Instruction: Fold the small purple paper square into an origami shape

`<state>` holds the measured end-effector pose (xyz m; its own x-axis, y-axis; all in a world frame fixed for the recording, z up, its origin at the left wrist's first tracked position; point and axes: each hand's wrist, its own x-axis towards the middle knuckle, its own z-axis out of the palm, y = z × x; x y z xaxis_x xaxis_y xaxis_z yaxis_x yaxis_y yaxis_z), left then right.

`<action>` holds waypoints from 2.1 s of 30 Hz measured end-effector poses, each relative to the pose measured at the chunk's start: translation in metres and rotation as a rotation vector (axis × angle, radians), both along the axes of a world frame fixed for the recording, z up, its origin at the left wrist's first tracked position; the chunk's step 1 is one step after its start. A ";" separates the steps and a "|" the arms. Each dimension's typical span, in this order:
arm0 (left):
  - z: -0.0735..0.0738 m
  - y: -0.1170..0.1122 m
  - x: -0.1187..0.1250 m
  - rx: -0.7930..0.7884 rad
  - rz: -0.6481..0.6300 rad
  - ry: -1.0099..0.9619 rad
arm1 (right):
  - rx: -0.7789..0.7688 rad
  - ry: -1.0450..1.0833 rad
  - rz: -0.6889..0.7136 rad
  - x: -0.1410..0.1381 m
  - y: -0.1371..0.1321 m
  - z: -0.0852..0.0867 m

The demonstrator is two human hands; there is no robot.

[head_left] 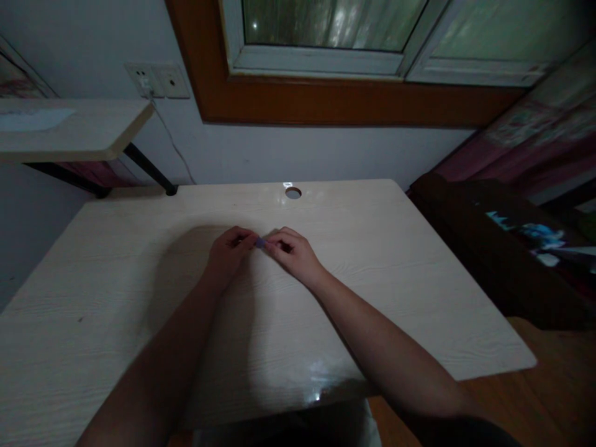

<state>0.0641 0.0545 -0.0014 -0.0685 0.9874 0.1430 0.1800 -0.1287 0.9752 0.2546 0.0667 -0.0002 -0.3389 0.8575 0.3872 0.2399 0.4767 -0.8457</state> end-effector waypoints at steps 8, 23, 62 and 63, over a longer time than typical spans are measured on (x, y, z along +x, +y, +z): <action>0.001 -0.002 -0.001 0.002 -0.060 0.057 | 0.007 0.042 -0.065 0.001 -0.001 0.002; 0.001 -0.005 -0.001 0.060 -0.146 0.274 | 0.070 -0.008 -0.064 0.000 -0.003 0.002; 0.003 -0.008 -0.001 -0.001 -0.137 0.196 | 0.069 -0.071 -0.012 0.000 -0.007 0.004; 0.003 -0.009 -0.001 -0.004 -0.148 0.187 | 0.066 -0.064 -0.017 0.000 -0.007 0.004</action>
<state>0.0634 0.0459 0.0018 0.1045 0.9852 0.1357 0.3371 -0.1634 0.9272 0.2544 0.0596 0.0042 -0.3505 0.8366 0.4211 0.3007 0.5263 -0.7953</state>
